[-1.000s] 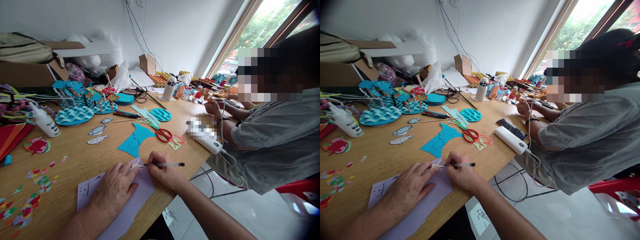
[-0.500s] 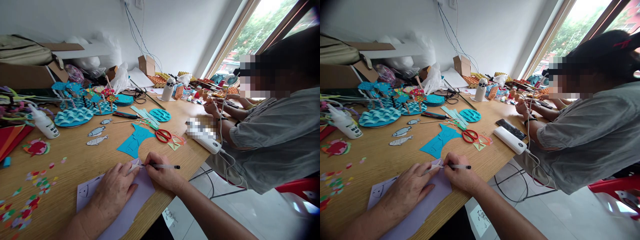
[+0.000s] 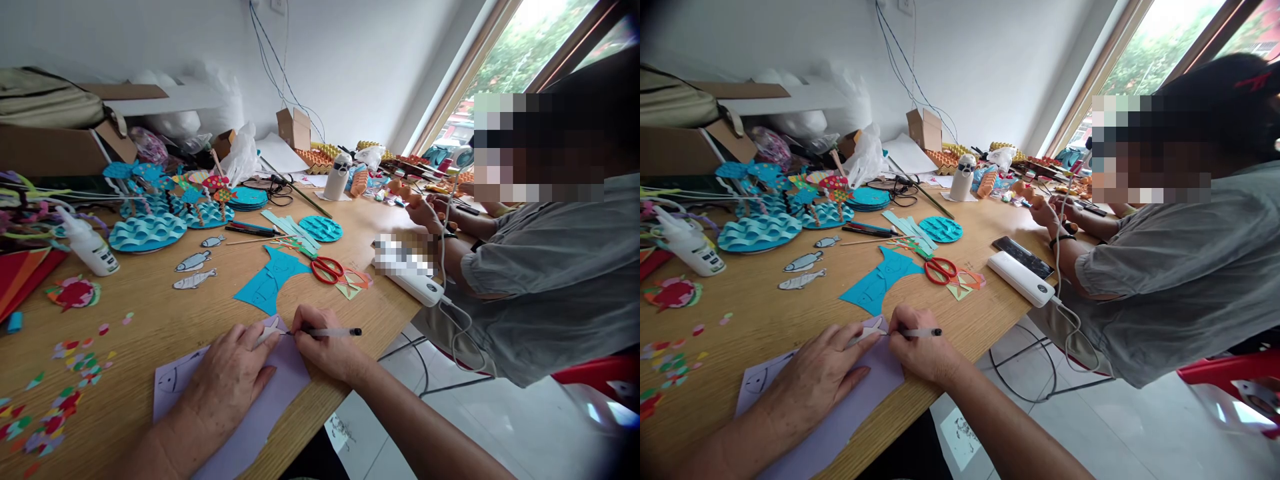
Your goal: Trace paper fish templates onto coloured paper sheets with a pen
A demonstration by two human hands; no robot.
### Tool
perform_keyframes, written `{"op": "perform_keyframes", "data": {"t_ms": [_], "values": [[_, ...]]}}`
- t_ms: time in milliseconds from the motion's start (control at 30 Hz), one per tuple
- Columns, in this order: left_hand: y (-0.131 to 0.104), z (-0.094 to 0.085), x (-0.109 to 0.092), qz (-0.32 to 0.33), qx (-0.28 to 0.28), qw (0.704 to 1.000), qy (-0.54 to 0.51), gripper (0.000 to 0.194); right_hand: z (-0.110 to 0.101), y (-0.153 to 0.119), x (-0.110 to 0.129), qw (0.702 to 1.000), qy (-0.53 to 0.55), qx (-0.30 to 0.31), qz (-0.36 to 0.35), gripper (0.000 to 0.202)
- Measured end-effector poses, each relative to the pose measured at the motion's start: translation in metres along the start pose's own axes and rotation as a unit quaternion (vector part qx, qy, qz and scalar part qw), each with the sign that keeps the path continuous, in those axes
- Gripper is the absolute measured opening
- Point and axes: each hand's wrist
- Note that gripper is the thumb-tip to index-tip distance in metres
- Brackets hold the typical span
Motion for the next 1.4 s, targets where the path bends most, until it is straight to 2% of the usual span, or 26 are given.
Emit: {"op": "perform_keyframes", "data": {"t_ms": [300,900,1133,1267,1400], "values": [[-0.0004,0.004,0.0021,0.001,-0.015,1.0,0.003,0.04,-0.0011,-0.0002,0.0001,1.0,0.01,0.001,0.001,0.012],[-0.0019,0.0037,0.0026,-0.002,0.006,1.0,-0.008,0.042,0.0001,0.0003,-0.0011,1.0,0.018,-0.004,-0.009,0.011],[0.0009,0.002,0.0023,-0.003,0.006,1.0,-0.013,0.041,-0.0009,-0.001,-0.0027,0.997,0.067,-0.047,-0.015,0.009],[0.0026,-0.0018,0.0008,-0.009,0.013,1.0,-0.015,0.04,0.0026,-0.0018,-0.0015,0.998,0.015,-0.029,-0.047,0.011],[0.0004,0.0007,0.0011,0.004,-0.016,1.0,-0.022,0.04,0.006,-0.0009,-0.0019,0.997,-0.03,-0.015,-0.065,0.013]]}}
Point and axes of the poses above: each hand's wrist, its own y-axis towards the middle knuckle, its own z-axis out of the palm, x = y × z, and after that the axes turned 4 degrees about z, right-handed
